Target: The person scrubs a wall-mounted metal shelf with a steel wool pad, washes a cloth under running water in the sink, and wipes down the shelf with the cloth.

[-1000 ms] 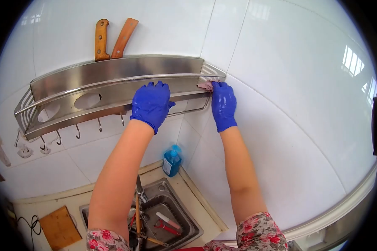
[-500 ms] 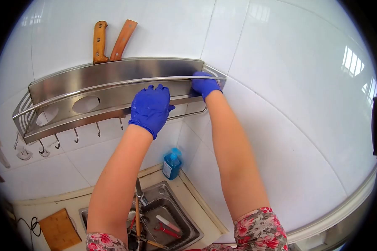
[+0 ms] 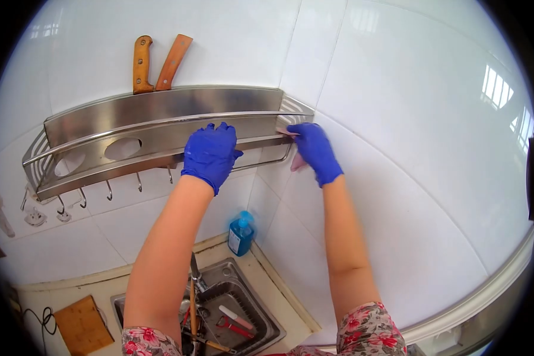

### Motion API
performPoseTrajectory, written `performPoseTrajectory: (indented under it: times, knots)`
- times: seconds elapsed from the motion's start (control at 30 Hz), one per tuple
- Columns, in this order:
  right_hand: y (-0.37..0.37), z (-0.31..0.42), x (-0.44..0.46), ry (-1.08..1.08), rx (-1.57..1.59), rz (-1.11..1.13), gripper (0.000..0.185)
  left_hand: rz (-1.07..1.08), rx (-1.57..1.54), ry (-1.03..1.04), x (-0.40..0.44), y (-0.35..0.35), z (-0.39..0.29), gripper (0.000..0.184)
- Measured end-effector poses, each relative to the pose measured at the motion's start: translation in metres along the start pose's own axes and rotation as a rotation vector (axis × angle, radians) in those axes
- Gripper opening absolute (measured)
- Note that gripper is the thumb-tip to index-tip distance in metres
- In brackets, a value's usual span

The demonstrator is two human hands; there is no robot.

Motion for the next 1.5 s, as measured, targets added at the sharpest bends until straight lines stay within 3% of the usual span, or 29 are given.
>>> performPoseTrajectory:
  times: [0.07,0.13,0.17,0.23,0.27,0.33,0.37,0.43,0.53,0.6,0.67,0.73,0.8,0.83,0.93,1.0,1.07,1.13,1.2,1.23,1.3,1.33,1.4,1.5]
  knots:
    - [-0.025,-0.005,0.001,0.044,0.414,-0.065,0.018,0.072,0.009,-0.016,0.001,0.003,0.000,0.034]
    - [-0.057,0.031,0.023,0.100,0.297,-0.168,0.015,0.052,0.020,-0.027,0.002,0.005,0.001,0.034]
    - [-0.060,0.060,0.037,-0.359,-0.097,-0.189,0.018,0.039,0.033,-0.025,0.001,0.006,0.000,0.035]
    - [-0.037,0.023,0.084,-0.161,0.150,-0.064,0.022,0.056,0.038,-0.031,0.001,0.006,0.000,0.036]
    - [-0.009,0.016,0.106,-0.090,-0.176,0.171,0.019,0.070,0.042,-0.036,0.001,0.007,0.000,0.037]
    - [0.037,-0.052,0.142,0.070,0.084,0.259,0.015,0.051,0.039,-0.035,-0.002,0.005,0.000,0.038]
    - [0.040,-0.046,0.147,0.061,0.086,0.258,0.015,0.033,0.036,-0.029,-0.001,0.003,0.001,0.039]
    - [0.063,-0.029,0.143,-0.094,-0.671,0.464,0.012,0.049,0.034,-0.024,0.001,0.005,0.004,0.039]
    - [0.057,-0.012,0.134,-0.077,-0.818,0.479,0.009,0.046,0.013,-0.009,-0.002,0.006,0.002,0.040]
    - [0.043,0.013,0.129,-0.068,-0.828,0.436,0.012,0.019,0.005,-0.023,-0.003,0.003,0.006,0.040]
    - [0.034,0.011,0.118,0.002,-0.904,0.550,0.012,0.039,-0.001,-0.010,-0.004,0.002,0.004,0.039]
    - [0.039,0.005,0.121,-0.047,-0.871,0.482,0.014,0.030,0.004,-0.014,-0.003,0.004,0.004,0.039]
    - [0.051,0.011,0.133,-0.239,-0.823,0.287,0.014,0.028,0.019,-0.009,-0.004,0.005,0.003,0.039]
    - [0.061,-0.005,0.140,-0.088,-0.884,0.423,0.012,0.019,0.012,-0.009,-0.005,0.004,0.003,0.039]
    - [0.060,0.001,0.145,-0.140,-0.855,0.367,0.011,0.024,0.003,-0.014,-0.005,0.002,0.008,0.039]
    - [0.055,-0.007,0.139,-0.099,-0.879,0.465,0.013,0.025,-0.013,-0.011,-0.006,0.002,0.006,0.039]
    - [0.050,0.009,0.126,-0.328,-0.903,0.492,0.013,-0.076,0.003,-0.003,-0.009,0.000,0.008,0.037]
    - [0.028,-0.011,0.125,0.178,-0.900,0.720,0.016,-0.024,-0.004,-0.014,-0.008,-0.002,0.009,0.036]
    - [0.029,-0.004,0.108,0.315,-0.923,0.929,0.010,0.021,-0.016,-0.018,-0.007,0.001,0.007,0.036]
    - [0.031,-0.012,0.112,0.315,-0.926,0.926,0.010,0.022,-0.015,-0.018,-0.007,0.001,0.007,0.035]
    - [0.051,-0.007,0.138,-0.137,-1.010,0.724,0.011,0.026,-0.007,-0.017,-0.005,0.001,0.009,0.035]
    - [0.061,-0.022,0.138,-0.135,-1.004,0.727,0.011,0.017,0.004,-0.019,-0.006,0.001,0.008,0.035]
    - [0.063,0.001,0.142,-0.495,-0.786,0.356,0.013,0.011,0.014,-0.012,-0.007,0.003,0.007,0.035]
    - [0.068,-0.017,0.144,-0.362,-0.830,0.433,0.015,-0.026,-0.002,-0.009,-0.010,0.002,0.007,0.035]
Point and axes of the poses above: each hand's wrist, its own x-axis towards the middle knuckle, its own y-axis out of the palm, z = x × y, the point moved 9 cm from there along x, towards the middle knuckle, and after that the axes turned 14 degrees about x, right-handed, at the moved point
